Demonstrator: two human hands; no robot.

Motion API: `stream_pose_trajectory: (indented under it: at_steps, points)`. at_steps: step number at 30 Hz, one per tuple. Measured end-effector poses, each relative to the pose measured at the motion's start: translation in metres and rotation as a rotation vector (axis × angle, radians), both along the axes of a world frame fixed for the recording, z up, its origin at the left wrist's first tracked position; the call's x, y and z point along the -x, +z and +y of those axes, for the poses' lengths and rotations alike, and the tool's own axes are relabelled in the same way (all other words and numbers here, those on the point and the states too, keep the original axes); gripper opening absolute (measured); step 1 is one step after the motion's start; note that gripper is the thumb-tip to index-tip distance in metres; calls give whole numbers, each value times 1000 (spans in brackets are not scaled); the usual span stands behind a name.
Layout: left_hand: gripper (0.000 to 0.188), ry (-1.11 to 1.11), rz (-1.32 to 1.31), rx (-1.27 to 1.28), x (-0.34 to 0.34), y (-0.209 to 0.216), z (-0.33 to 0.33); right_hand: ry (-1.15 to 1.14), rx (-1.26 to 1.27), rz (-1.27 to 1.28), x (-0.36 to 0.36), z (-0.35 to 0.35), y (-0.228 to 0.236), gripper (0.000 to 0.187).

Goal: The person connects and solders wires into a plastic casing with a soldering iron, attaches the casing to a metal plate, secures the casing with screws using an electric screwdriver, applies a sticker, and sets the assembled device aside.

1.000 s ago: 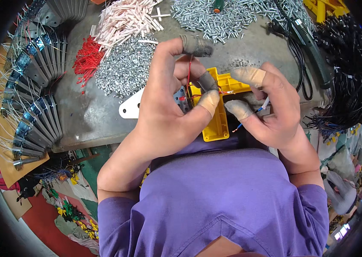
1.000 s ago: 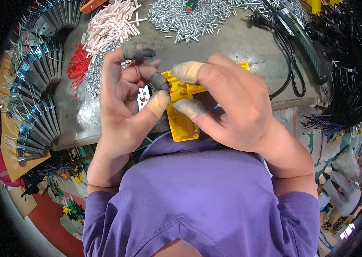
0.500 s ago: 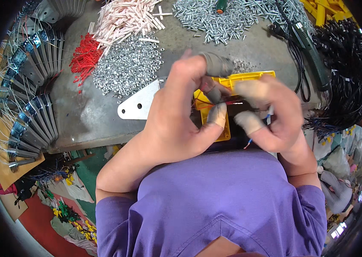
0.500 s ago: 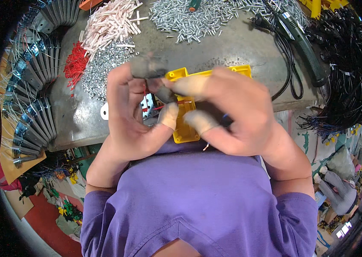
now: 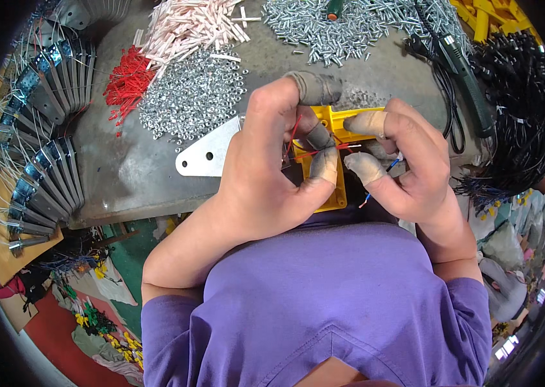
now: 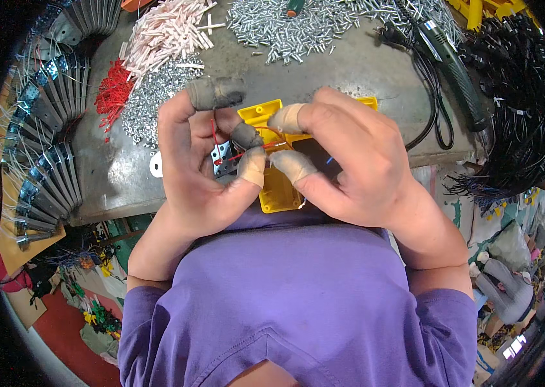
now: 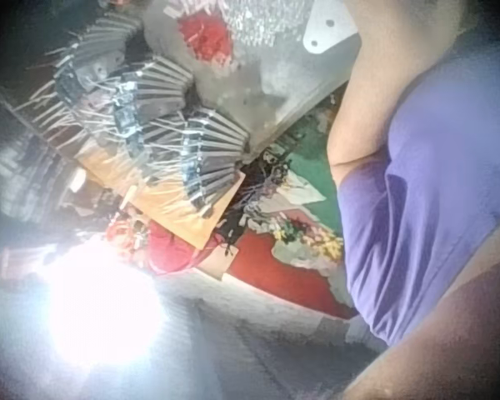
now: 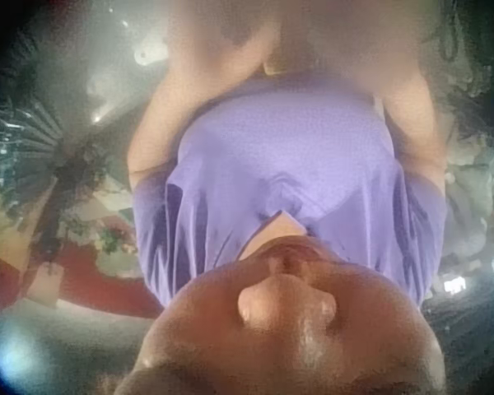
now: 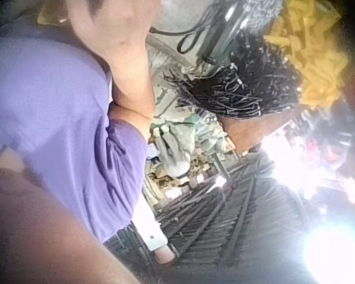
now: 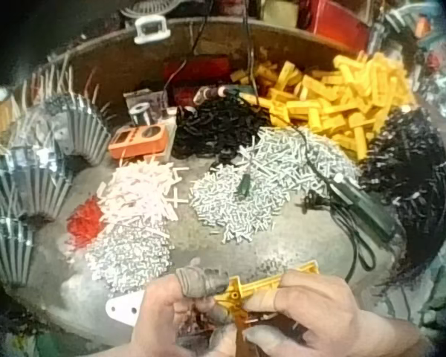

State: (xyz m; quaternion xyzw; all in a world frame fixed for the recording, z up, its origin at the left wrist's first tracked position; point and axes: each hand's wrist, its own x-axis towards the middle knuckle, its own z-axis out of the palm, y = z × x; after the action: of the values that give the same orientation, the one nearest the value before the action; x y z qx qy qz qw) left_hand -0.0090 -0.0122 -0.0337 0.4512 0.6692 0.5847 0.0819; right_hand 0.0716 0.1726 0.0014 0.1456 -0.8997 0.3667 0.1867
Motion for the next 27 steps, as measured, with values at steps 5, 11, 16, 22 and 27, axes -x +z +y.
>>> stream_pose_trajectory:
  at_steps: [5, 11, 16, 22, 27]
  points:
    - [66, -8, 26, -45, 0, -1, 1, 7, 19, -11, -1, 2, -6, 22]
    - [64, 1, 196, -74, 3, -5, 3, -1, 82, -34, 0, -3, -8, 18]
    - [61, 85, 114, -102, 1, 0, 8, -124, 592, -58, -6, -16, -20, 12]
    - [60, 104, -150, -175, 0, 0, 7, -49, 281, -66, 3, -6, -14, 13]
    - [58, 104, -304, -241, -5, -1, 8, -117, 336, -44, 3, -9, -13, 15]
